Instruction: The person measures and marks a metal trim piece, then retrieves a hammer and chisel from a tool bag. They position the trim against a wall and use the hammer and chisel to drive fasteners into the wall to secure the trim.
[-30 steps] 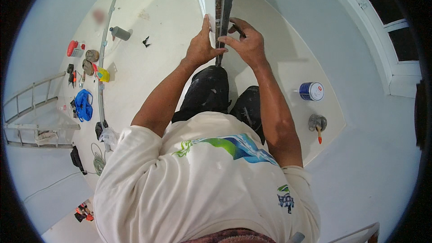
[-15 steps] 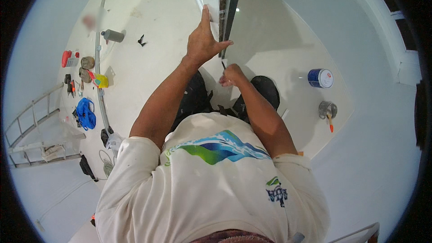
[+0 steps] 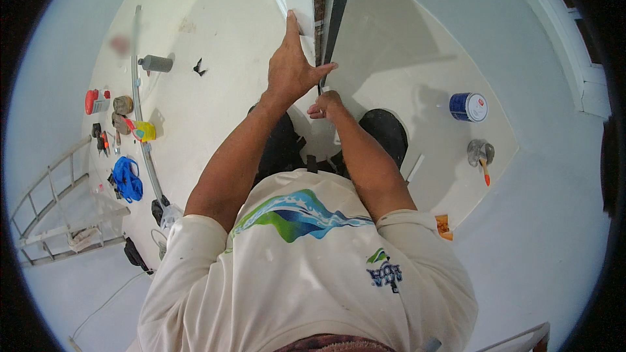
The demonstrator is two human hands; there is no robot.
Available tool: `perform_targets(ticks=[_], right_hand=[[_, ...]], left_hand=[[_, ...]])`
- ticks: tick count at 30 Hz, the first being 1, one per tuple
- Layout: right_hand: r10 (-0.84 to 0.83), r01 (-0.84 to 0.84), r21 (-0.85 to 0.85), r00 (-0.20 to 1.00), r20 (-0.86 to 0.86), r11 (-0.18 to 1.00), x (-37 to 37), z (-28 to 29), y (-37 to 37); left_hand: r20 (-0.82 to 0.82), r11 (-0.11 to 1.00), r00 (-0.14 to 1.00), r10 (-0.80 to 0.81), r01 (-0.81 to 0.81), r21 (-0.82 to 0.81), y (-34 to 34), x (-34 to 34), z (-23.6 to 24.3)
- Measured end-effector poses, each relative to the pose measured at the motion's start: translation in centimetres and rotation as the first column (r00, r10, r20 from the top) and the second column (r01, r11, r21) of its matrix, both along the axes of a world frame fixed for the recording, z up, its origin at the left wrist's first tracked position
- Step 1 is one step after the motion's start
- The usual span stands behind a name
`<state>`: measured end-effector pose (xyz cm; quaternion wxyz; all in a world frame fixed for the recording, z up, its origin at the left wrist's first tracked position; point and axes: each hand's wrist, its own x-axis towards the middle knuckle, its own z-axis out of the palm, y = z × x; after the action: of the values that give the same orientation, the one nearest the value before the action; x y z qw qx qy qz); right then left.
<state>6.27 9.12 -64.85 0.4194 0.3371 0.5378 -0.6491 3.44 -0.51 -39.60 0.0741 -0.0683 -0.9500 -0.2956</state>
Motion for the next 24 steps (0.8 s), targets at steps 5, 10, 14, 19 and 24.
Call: perform_targets(ticks=[5,10,14,19,24], right_hand=[[-0.111,0.109,-0.065,0.994,-0.02,0.992,0.8,0.6,0.1],[-0.004,0.003,-0.059,1.0,-0.014,0.998,1.9,1.5,0.8],[-0.037,0.038,-0.038,0.999,0.022,0.999,0.8,0.4,0.4],[-0.145,0.142,-0.093,0.989,-0.019,0.985,0.8,1.0,0.5],[-0.166,0.145,-0.216,0.983,-0.081,0.965,1.9,6.5,1.2]], left_hand=[[-0.02,0.999,1.0,0.004,-0.005,-0.049,0.0,0.0,-0.1],[0.016,0.999,0.999,0.029,-0.028,-0.044,-0.1,0.2,-0.2],[-0.029,0.999,1.0,0.005,-0.006,-0.046,-0.1,0.0,0.0],[0.049,1.0,0.999,0.018,-0.016,-0.026,0.4,-0.2,0.3],[0.013,0.998,1.0,0.027,-0.027,-0.058,0.1,0.2,0.1]])
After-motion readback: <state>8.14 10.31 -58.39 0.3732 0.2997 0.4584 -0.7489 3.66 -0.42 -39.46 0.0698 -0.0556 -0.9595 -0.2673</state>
